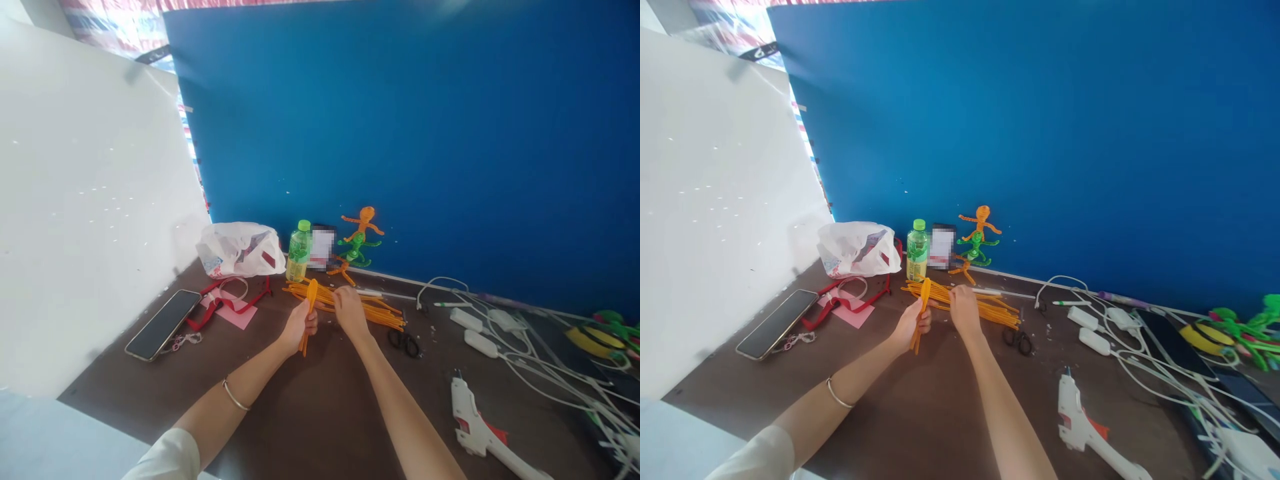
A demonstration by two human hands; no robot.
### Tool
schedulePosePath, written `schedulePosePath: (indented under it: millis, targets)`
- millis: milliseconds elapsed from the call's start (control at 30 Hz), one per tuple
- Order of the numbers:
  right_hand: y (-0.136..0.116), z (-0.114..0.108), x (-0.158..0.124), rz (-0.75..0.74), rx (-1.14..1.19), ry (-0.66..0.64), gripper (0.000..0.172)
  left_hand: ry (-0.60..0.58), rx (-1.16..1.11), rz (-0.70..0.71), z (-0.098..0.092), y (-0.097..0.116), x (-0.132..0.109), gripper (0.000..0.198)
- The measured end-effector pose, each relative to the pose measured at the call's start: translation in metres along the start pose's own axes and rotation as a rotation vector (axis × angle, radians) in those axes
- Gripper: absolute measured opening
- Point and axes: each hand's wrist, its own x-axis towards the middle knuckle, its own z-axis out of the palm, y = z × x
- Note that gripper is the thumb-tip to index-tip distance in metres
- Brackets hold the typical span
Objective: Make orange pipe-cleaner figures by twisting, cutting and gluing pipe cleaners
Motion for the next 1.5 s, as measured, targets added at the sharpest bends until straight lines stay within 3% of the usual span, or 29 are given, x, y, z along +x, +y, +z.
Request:
schedulePosePath:
  millis: [67, 167, 267, 367, 533, 767, 833, 967, 1100, 1233, 1333, 1500]
  targets:
    - [0.001, -0.007, -0.005, 0.040, 0.004, 0.056, 0.032, -0.006, 0.015, 0.012, -0.001, -0.002, 0.001, 0.042]
    - [-0.004, -0.023, -0.014, 0.113, 0.039, 0.249, 0.034, -0.017, 0.050, 0.015, 0.000, -0.003, 0.000, 0.046]
    - [-0.014, -0.039, -0.025, 0.074, 0.090, 0.397, 0.035, -0.059, 0.098, 0.004, 0.003, -0.001, -0.003, 0.046]
    - [-0.026, -0.047, -0.040, 0.001, 0.076, 0.299, 0.040, -0.089, 0.166, 0.001, 0.006, 0.002, -0.008, 0.043]
    - [-0.034, -0.046, -0.066, 0.029, 0.117, 0.035, 0.045, -0.113, 0.230, -0.030, 0.009, -0.001, -0.012, 0.041]
    - [-0.028, -0.034, -0.080, 0.087, 0.266, -0.110, 0.044, -0.112, 0.270, -0.010, 0.008, -0.003, -0.011, 0.041]
    - [-0.027, -0.031, -0.079, 0.131, 0.399, -0.075, 0.038, -0.136, 0.261, -0.051, 0.008, -0.001, -0.011, 0.041]
    - [-0.028, -0.036, -0.073, 0.368, 0.668, 0.129, 0.040, -0.264, 0.258, -0.260, 0.010, 0.002, -0.016, 0.038]
    - [-0.032, -0.047, -0.069, 0.534, 0.992, 0.065, 0.043, -0.397, 0.318, -0.387, 0.013, -0.003, -0.019, 0.037]
    - [-0.034, -0.049, -0.069, 0.675, 1.132, 0.114, 0.036, -0.414, 0.350, -0.368, 0.015, -0.006, -0.020, 0.039]
    - [-0.032, -0.048, -0.069, 0.685, 1.173, 0.136, 0.033, -0.409, 0.367, -0.356, 0.016, -0.006, -0.022, 0.040]
    - [-0.027, -0.051, -0.070, 0.566, 1.298, -0.013, 0.030, -0.498, 0.276, -0.488, 0.018, 0.002, -0.024, 0.040]
